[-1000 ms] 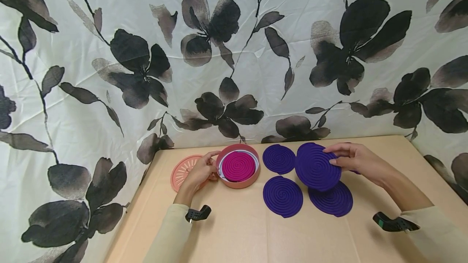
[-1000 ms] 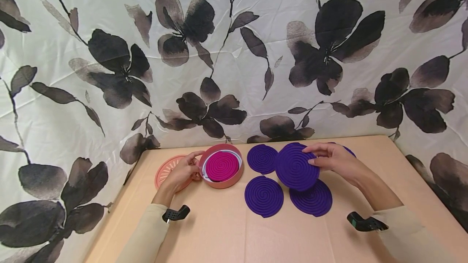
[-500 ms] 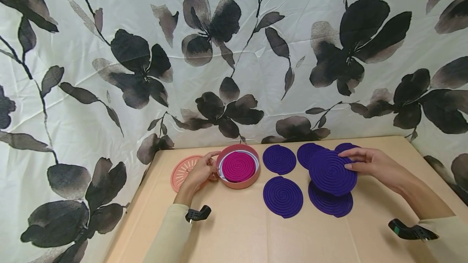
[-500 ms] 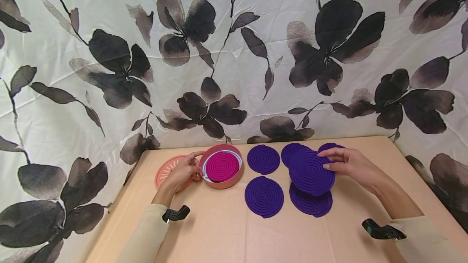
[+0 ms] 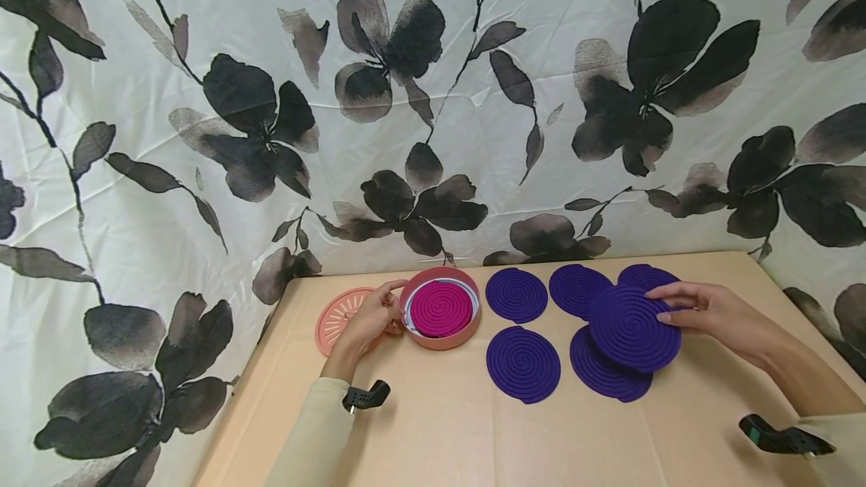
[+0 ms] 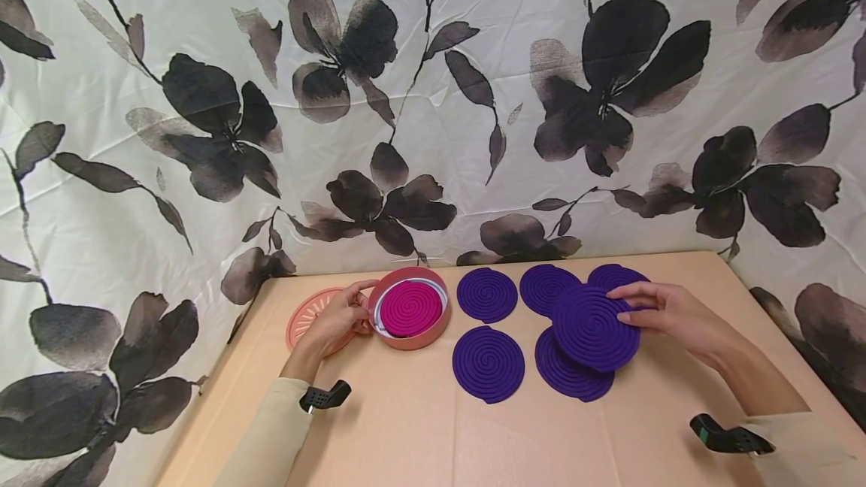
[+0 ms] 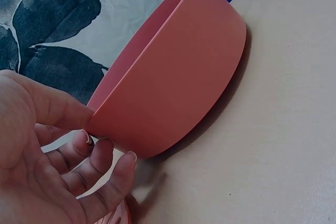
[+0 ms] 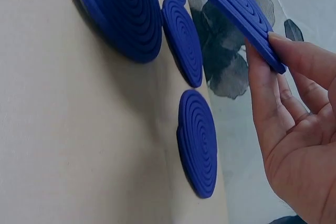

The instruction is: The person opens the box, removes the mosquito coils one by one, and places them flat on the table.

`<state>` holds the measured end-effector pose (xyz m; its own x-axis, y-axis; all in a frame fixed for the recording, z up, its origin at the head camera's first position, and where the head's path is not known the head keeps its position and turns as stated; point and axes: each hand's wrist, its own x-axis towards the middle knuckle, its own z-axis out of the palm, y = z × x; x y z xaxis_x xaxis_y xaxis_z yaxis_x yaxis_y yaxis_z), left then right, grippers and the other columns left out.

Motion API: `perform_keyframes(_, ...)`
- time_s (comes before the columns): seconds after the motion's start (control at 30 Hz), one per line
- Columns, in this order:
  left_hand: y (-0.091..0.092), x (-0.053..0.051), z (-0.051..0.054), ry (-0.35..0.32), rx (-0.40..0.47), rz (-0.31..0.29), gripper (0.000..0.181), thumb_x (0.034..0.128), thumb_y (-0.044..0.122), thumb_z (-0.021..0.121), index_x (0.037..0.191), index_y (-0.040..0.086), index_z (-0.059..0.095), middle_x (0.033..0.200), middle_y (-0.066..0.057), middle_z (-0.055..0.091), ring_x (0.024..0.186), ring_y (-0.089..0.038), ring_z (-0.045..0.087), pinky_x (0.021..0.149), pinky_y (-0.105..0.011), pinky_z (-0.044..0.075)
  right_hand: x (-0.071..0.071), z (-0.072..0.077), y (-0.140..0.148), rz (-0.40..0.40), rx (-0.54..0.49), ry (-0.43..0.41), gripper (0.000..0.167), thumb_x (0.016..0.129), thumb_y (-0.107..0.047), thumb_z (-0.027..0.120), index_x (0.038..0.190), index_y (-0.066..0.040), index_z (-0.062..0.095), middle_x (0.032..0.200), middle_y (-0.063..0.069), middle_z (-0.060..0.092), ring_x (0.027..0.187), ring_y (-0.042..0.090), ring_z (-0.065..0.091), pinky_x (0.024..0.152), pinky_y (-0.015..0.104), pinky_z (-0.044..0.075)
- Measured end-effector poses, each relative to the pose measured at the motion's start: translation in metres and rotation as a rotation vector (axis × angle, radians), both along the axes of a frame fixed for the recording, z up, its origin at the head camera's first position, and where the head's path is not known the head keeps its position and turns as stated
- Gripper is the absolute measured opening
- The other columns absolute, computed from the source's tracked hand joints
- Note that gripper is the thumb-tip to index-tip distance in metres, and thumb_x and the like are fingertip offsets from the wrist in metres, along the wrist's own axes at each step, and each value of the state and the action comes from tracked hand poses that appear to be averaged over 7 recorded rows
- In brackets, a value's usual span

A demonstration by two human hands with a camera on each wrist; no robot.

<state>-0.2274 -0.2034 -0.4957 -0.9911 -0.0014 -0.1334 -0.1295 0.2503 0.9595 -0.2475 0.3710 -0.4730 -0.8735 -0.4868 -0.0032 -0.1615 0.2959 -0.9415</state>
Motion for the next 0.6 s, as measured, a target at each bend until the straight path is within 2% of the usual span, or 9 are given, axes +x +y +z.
perform_keyframes(0.13,0.001,0.0,0.0,0.001,0.002,-0.005,0.065,0.0892,-0.01,0.056,0.15,0.009,0.046,0.088,-0.006,0.047,0.069,-0.025,0.06,0.065,-0.042,0.059,-0.001,-0.004,0.009,0.008,0.02,0.012,0.04,0.099,-0.007,0.062,0.136,0.004,0.055,0.116,-0.01,0.07,0.098,0.013,0.071,0.077,0.035,0.061)
perform_keyframes(0.37,0.001,-0.001,0.0,-0.007,0.004,0.0,0.065,0.089,-0.011,0.055,0.15,0.01,0.047,0.089,-0.006,0.046,0.068,-0.024,0.059,0.065,-0.042,0.059,-0.005,-0.011,0.028,0.071,-0.028,-0.021,0.037,0.101,-0.001,0.056,0.137,-0.009,0.057,0.117,-0.008,0.071,0.097,0.014,0.072,0.077,0.034,0.061)
perform_keyframes(0.47,0.001,-0.001,0.0,-0.002,0.009,0.005,0.064,0.0886,-0.011,0.056,0.149,0.011,0.049,0.088,-0.006,0.047,0.068,-0.024,0.059,0.064,-0.039,0.058,-0.004,-0.013,0.034,0.064,-0.028,-0.018,0.039,0.101,-0.001,0.056,0.139,-0.009,0.056,0.118,-0.009,0.07,0.099,0.012,0.071,0.077,0.033,0.061)
perform_keyframes(0.6,0.001,-0.001,0.0,0.001,0.012,0.007,0.064,0.0882,-0.011,0.056,0.148,0.011,0.05,0.088,-0.006,0.047,0.067,-0.023,0.06,0.062,-0.037,0.058,-0.003,-0.014,0.041,0.039,0.007,-0.015,0.043,0.101,-0.002,0.057,0.143,-0.004,0.051,0.115,-0.007,0.07,0.098,0.011,0.07,0.076,0.036,0.061)
